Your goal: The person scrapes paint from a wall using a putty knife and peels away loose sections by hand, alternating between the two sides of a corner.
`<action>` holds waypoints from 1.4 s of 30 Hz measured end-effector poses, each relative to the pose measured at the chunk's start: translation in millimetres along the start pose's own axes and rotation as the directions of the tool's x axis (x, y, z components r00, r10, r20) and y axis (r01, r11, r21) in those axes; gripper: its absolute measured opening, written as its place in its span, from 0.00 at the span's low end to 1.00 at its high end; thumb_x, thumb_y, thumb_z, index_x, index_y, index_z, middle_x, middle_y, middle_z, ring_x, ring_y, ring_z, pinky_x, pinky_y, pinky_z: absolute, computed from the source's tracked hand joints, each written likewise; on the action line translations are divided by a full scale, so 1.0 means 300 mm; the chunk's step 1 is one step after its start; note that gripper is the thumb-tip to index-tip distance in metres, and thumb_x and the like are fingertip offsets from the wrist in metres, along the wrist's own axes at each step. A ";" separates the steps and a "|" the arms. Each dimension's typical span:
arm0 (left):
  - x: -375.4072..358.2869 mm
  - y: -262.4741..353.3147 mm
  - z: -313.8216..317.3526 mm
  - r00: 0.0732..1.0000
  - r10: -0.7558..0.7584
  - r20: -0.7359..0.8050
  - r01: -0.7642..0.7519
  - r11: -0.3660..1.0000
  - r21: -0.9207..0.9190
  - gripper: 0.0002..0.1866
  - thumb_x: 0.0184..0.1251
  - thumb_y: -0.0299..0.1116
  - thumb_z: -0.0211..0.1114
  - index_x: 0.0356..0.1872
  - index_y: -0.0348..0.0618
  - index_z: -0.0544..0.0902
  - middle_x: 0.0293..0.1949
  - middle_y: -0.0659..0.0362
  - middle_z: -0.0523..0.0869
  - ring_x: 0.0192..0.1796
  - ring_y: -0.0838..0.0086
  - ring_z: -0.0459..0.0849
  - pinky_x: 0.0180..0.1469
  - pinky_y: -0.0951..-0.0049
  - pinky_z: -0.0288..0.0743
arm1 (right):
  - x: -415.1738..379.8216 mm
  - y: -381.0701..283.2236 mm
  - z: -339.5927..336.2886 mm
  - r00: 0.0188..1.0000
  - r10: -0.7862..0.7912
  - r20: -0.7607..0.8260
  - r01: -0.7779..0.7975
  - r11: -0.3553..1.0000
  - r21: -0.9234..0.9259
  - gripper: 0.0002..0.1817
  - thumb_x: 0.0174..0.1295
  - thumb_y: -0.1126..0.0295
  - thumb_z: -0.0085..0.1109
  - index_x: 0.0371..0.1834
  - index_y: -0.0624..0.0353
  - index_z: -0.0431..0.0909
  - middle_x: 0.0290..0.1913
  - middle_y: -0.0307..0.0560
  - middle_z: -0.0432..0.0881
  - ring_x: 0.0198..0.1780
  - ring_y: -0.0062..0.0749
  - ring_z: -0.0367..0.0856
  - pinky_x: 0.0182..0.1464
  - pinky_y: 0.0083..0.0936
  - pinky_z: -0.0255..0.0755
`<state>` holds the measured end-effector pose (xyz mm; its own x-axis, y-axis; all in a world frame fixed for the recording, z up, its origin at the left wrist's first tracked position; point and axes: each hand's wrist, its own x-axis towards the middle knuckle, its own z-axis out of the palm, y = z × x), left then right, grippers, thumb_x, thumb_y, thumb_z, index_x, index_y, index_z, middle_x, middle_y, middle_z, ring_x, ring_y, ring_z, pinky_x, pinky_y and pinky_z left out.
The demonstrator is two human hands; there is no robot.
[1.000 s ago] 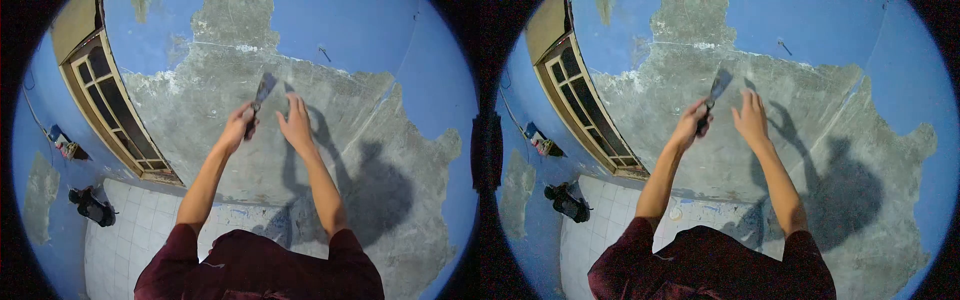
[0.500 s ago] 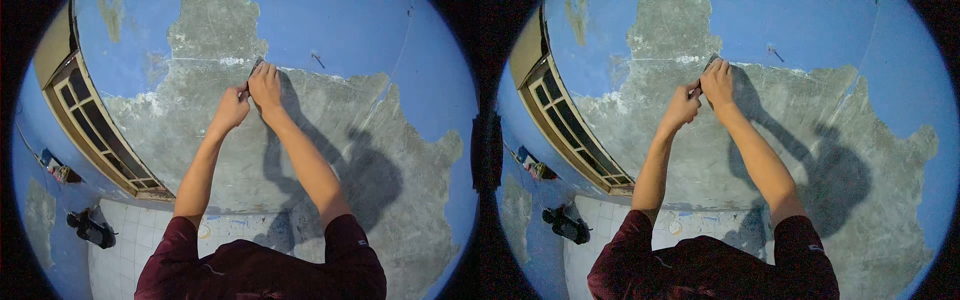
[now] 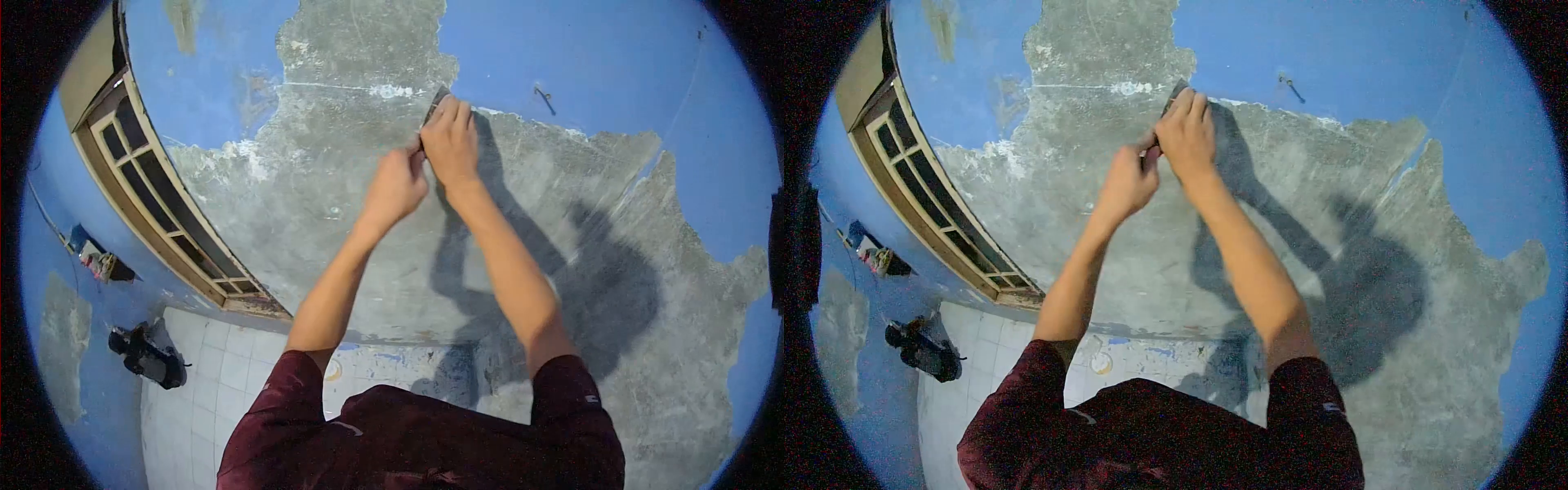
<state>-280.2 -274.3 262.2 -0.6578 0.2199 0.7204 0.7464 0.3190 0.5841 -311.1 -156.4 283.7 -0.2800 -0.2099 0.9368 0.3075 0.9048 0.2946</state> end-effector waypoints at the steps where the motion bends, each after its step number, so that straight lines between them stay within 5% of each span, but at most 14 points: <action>1: -0.006 0.004 0.004 1.000 0.004 0.005 -0.004 1.000 0.002 0.15 0.63 0.23 0.55 0.50 0.33 0.80 0.40 0.33 0.81 0.43 0.46 0.84 0.45 0.61 0.74 | -0.002 0.009 0.000 0.999 -0.028 -0.021 0.028 1.000 0.009 0.04 0.49 0.74 0.55 0.26 0.63 0.76 0.31 0.44 0.68 0.38 0.32 0.68 0.37 0.22 0.68; 5: 0.106 0.157 -0.203 0.947 -0.098 0.306 0.034 0.978 0.207 0.15 0.62 0.23 0.55 0.48 0.30 0.81 0.37 0.32 0.80 0.38 0.48 0.85 0.42 0.63 0.74 | 0.019 -0.017 0.028 0.998 0.041 -0.052 -0.046 0.993 -0.107 0.03 0.50 0.74 0.56 0.26 0.61 0.76 0.30 0.42 0.67 0.37 0.30 0.68 0.36 0.21 0.68; 8: 0.053 0.014 -0.082 0.987 0.141 0.080 -0.149 0.983 0.103 0.14 0.61 0.22 0.55 0.46 0.29 0.81 0.33 0.32 0.79 0.34 0.49 0.85 0.39 0.59 0.74 | 0.013 -0.006 0.031 0.994 0.075 -0.080 -0.087 0.984 -0.158 0.02 0.52 0.74 0.55 0.27 0.61 0.76 0.31 0.41 0.68 0.36 0.29 0.68 0.36 0.19 0.68; 10: 0.018 0.040 -0.062 0.993 -0.038 0.113 0.025 0.993 0.114 0.13 0.60 0.22 0.56 0.45 0.29 0.81 0.32 0.31 0.79 0.36 0.44 0.84 0.39 0.55 0.73 | -0.001 0.010 0.011 0.996 -0.007 -0.094 0.004 0.999 -0.040 0.03 0.53 0.74 0.55 0.29 0.62 0.76 0.32 0.41 0.69 0.36 0.29 0.69 0.33 0.18 0.68; 16: 0.099 0.046 -0.146 0.975 0.108 0.193 -0.136 0.981 0.139 0.14 0.63 0.24 0.54 0.47 0.34 0.81 0.33 0.33 0.80 0.37 0.41 0.81 0.40 0.53 0.74 | -0.011 -0.027 -0.034 0.995 0.084 -0.046 -0.084 0.996 0.004 0.13 0.53 0.74 0.56 0.41 0.69 0.79 0.34 0.43 0.72 0.41 0.31 0.73 0.36 0.16 0.75; 18: 0.097 0.050 -0.141 0.969 0.097 0.226 -0.126 0.985 0.115 0.16 0.64 0.25 0.53 0.52 0.36 0.79 0.24 0.41 0.83 0.24 0.51 0.83 0.29 0.58 0.75 | -0.017 -0.044 -0.045 0.993 0.105 -0.051 -0.107 0.993 -0.046 0.15 0.53 0.74 0.56 0.44 0.70 0.79 0.35 0.44 0.73 0.42 0.32 0.74 0.36 0.16 0.77; 20: 0.092 0.050 -0.128 0.934 -0.150 0.324 0.163 0.987 -0.013 0.20 0.65 0.25 0.51 0.57 0.39 0.77 0.16 0.55 0.77 0.14 0.69 0.76 0.17 0.67 0.70 | -0.018 -0.045 -0.047 0.991 0.116 -0.064 -0.118 0.993 -0.027 0.17 0.53 0.73 0.56 0.46 0.71 0.79 0.34 0.45 0.74 0.41 0.32 0.74 0.36 0.15 0.77; 23: 0.089 0.040 -0.109 0.956 -0.042 0.291 0.067 0.995 -0.075 0.22 0.65 0.24 0.49 0.61 0.41 0.76 0.15 0.63 0.71 0.13 0.79 0.70 0.13 0.74 0.65 | -0.001 -0.037 -0.053 0.993 0.119 0.000 -0.119 0.993 -0.006 0.16 0.53 0.72 0.55 0.42 0.71 0.79 0.34 0.45 0.74 0.39 0.32 0.73 0.37 0.17 0.74; 27: 0.082 0.108 -0.122 0.920 -0.199 0.338 0.232 0.971 -0.061 0.23 0.63 0.24 0.48 0.59 0.39 0.76 0.16 0.57 0.75 0.13 0.75 0.73 0.15 0.69 0.68 | -0.004 -0.016 -0.026 0.997 0.072 0.032 -0.072 0.997 -0.002 0.16 0.50 0.71 0.54 0.38 0.73 0.79 0.35 0.46 0.75 0.39 0.33 0.72 0.37 0.22 0.72; 30: 0.051 0.007 -0.038 0.986 -0.041 0.160 0.038 0.999 0.020 0.22 0.60 0.24 0.49 0.57 0.37 0.77 0.19 0.47 0.79 0.16 0.68 0.78 0.21 0.64 0.72 | -0.025 -0.002 -0.010 0.990 0.033 -0.134 -0.028 0.999 0.040 0.18 0.50 0.71 0.54 0.40 0.76 0.78 0.36 0.49 0.76 0.41 0.36 0.73 0.39 0.23 0.73; 32: 0.067 -0.036 -0.023 0.962 0.268 0.051 -0.273 0.941 0.202 0.21 0.58 0.23 0.50 0.54 0.35 0.78 0.23 0.40 0.80 0.21 0.60 0.82 0.28 0.61 0.74 | -0.021 -0.001 0.005 0.996 0.015 -0.087 -0.012 0.999 0.042 0.18 0.49 0.73 0.54 0.41 0.76 0.78 0.37 0.51 0.76 0.42 0.37 0.73 0.39 0.22 0.73; 36: 0.163 0.072 -0.168 0.926 0.065 0.372 -0.149 0.968 0.201 0.19 0.57 0.23 0.52 0.51 0.34 0.79 0.26 0.38 0.80 0.25 0.56 0.83 0.32 0.60 0.75 | 0.023 -0.061 -0.037 0.971 0.198 0.132 -0.216 0.966 0.144 0.17 0.48 0.75 0.55 0.40 0.75 0.79 0.37 0.51 0.76 0.42 0.36 0.73 0.38 0.20 0.73; 38: 0.136 0.056 -0.146 0.942 -0.028 0.336 -0.038 0.981 0.188 0.18 0.58 0.23 0.51 0.50 0.34 0.79 0.27 0.37 0.81 0.24 0.56 0.83 0.32 0.60 0.75 | 0.009 -0.048 -0.013 0.977 0.195 0.086 -0.203 0.974 0.101 0.13 0.48 0.74 0.55 0.35 0.72 0.80 0.36 0.50 0.75 0.41 0.36 0.73 0.39 0.22 0.73; 42: 0.072 -0.023 -0.019 0.968 0.249 0.016 -0.249 0.964 0.091 0.18 0.62 0.23 0.49 0.52 0.34 0.78 0.20 0.43 0.80 0.18 0.66 0.78 0.25 0.64 0.72 | -0.014 0.000 -0.005 0.992 -0.049 -0.114 0.048 0.999 -0.011 0.11 0.51 0.73 0.54 0.35 0.69 0.77 0.32 0.45 0.72 0.40 0.33 0.72 0.40 0.23 0.73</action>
<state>-298.9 -277.1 275.8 -0.4532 0.3069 0.8369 0.8742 0.3367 0.3499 -308.7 -156.1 280.0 -0.1891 -0.2950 0.9366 0.3037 0.8894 0.3415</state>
